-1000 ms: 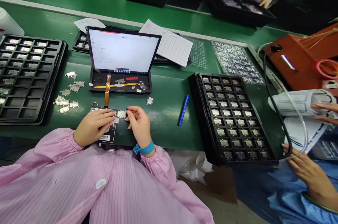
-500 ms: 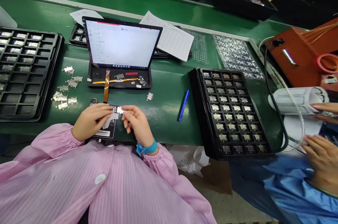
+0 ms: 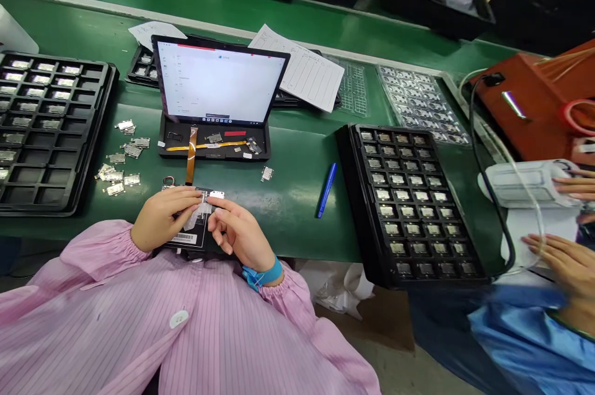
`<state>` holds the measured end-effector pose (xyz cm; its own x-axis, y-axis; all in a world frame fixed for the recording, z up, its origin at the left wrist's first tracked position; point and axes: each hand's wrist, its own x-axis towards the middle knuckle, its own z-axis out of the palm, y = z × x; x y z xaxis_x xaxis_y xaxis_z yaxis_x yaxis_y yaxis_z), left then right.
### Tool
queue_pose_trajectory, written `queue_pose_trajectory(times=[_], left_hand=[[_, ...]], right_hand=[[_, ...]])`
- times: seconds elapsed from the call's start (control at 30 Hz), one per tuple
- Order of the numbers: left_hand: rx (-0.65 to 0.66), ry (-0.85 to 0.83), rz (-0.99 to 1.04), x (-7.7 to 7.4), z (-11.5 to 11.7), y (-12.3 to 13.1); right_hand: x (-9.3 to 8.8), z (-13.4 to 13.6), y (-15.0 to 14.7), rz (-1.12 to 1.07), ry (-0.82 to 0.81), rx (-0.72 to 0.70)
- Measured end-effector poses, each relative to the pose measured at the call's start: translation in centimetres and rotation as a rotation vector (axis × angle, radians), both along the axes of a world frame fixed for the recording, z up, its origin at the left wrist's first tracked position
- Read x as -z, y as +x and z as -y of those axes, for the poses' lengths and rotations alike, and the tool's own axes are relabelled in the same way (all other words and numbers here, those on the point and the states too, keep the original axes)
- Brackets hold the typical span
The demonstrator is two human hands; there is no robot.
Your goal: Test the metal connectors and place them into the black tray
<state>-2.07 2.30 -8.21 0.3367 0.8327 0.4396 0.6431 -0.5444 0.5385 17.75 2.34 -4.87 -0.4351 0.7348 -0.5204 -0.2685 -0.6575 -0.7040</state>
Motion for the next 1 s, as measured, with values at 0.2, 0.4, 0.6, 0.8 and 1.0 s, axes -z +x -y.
queue_pose_trajectory(times=[0.2,0.4,0.6,0.8,1.0], left_hand=[[-0.009,0.011,-0.008,0.1,0.1,0.1],[-0.019,-0.053,0.003,0.1,0.2,0.0],[0.029,-0.109,-0.045,-1.3,0.2,0.9],[0.056,-0.294,0.011,-2.8,-0.7,2.6],[0.111,-0.468,-0.058,-3.3,-0.6,2.5]], right_hand=[[0.2,-0.5,0.3,-0.025,0.022,-0.116],[1.4,-0.9,-0.3,0.834,0.782,0.063],[2.2,-0.8,0.2,0.992,0.92,-0.037],[1.8,0.2,0.8,0.696,0.761,0.006],[1.8,0.7,1.2,0.838,0.862,-0.125]])
